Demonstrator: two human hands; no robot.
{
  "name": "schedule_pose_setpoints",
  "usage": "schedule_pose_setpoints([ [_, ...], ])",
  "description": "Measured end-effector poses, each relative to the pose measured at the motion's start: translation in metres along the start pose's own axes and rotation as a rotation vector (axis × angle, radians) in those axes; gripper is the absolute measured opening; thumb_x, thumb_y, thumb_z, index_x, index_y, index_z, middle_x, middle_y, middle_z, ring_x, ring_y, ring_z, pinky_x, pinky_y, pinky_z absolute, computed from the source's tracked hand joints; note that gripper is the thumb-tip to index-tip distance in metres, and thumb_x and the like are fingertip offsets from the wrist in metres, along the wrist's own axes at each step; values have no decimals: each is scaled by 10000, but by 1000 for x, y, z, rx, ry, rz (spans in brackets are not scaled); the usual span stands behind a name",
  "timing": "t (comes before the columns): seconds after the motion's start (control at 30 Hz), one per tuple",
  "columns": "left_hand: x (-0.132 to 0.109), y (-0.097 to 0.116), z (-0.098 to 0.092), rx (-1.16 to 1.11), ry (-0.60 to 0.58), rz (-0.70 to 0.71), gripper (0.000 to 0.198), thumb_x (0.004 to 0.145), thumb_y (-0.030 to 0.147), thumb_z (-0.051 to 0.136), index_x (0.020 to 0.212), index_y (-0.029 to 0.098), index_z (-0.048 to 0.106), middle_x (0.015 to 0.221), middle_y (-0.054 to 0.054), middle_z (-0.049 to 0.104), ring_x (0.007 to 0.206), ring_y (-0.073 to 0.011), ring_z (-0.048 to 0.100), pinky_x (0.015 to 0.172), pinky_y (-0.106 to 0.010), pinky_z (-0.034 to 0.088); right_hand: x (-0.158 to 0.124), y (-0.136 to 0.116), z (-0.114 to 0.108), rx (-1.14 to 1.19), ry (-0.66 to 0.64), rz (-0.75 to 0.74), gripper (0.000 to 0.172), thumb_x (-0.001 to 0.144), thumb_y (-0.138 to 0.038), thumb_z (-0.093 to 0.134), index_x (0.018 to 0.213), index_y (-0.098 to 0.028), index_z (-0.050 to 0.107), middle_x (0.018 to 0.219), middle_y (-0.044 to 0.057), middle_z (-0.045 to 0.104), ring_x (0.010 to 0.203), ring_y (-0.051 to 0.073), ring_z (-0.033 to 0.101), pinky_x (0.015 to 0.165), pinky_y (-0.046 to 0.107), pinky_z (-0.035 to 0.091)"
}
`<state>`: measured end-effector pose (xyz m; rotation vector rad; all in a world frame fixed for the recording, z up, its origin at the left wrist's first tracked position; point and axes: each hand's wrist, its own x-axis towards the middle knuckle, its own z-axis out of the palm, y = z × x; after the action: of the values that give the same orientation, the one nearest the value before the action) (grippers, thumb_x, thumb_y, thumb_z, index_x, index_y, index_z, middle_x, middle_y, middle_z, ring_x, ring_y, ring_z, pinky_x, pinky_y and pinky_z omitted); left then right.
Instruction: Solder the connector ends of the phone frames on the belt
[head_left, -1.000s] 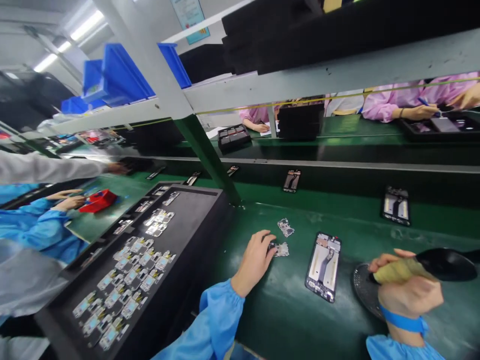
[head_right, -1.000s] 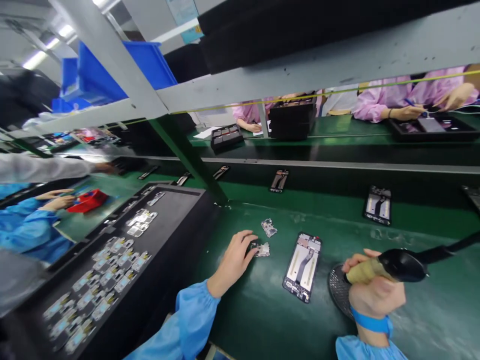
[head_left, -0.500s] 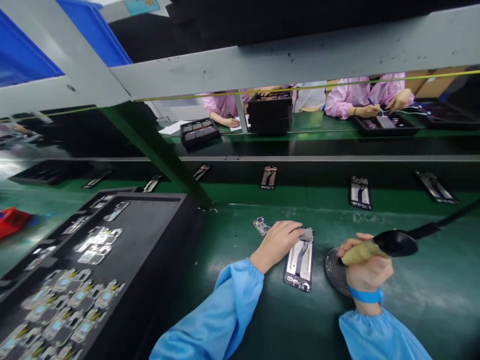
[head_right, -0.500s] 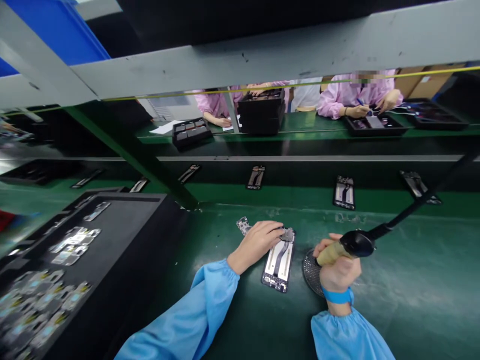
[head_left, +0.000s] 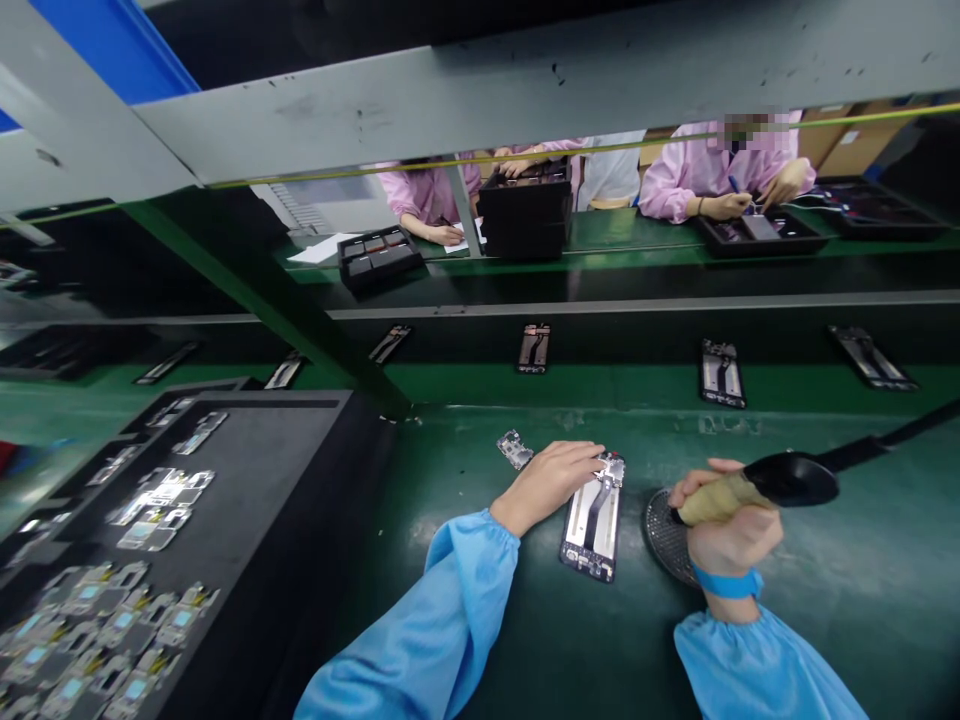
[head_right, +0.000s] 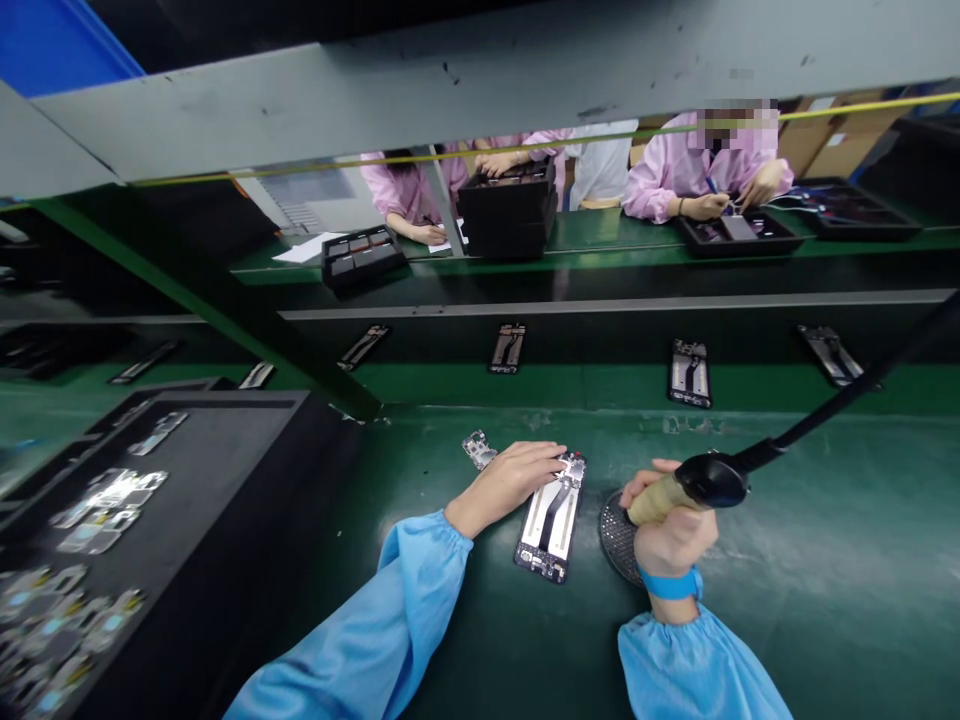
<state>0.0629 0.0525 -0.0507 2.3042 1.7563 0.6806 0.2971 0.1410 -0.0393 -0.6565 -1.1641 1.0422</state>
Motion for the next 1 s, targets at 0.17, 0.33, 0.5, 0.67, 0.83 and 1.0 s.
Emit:
schedule_pose_setpoints([
  [0.17,0,-1,1,23,-26,-7,323,1117,210,606,1423,271,691,1581,-86,641,1497,-220,587,1221,-411,493,0,-1,1,1,9,1,731,900,-882,527,1053,-177,649,618,6,618,413,207,566,411,348,486],
  [0.33,1,0,5,54,-18,-24,305,1122,264,610,1414,265,696,1567,-79,649,1482,-237,591,1227,-416,485,1,-3,2,5,17,16,747,865,-915,534,1031,-197,656,601,-1,615,403,194,556,401,334,477],
  [0.5,1,11,2,58,-18,-54,327,1109,347,643,1413,255,720,1597,-95,615,1501,-280,557,1230,-456,482,1,-4,4,-25,40,7,755,887,-914,508,1017,-185,655,596,8,602,401,201,552,407,346,468],
  [0.67,-23,35,0,-19,6,-43,280,1137,346,578,1320,269,774,1432,-89,704,1278,-255,661,1090,-427,547,-1,-5,7,-46,20,-35,734,931,-891,476,997,-176,627,594,10,601,399,199,555,409,341,478],
  [0.83,-44,53,5,-76,27,-17,255,1128,334,588,1276,252,779,1392,-102,710,1241,-264,657,1040,-423,532,1,-6,6,-48,11,-39,702,960,-852,483,1014,-168,628,608,0,597,418,181,565,420,314,480],
  [1.0,-40,52,5,-95,-2,6,256,1131,331,581,1287,246,766,1391,-98,704,1238,-260,647,1035,-414,506,6,-24,8,35,36,-71,718,955,-893,372,1028,-222,616,602,-17,569,409,185,522,407,340,476],
])
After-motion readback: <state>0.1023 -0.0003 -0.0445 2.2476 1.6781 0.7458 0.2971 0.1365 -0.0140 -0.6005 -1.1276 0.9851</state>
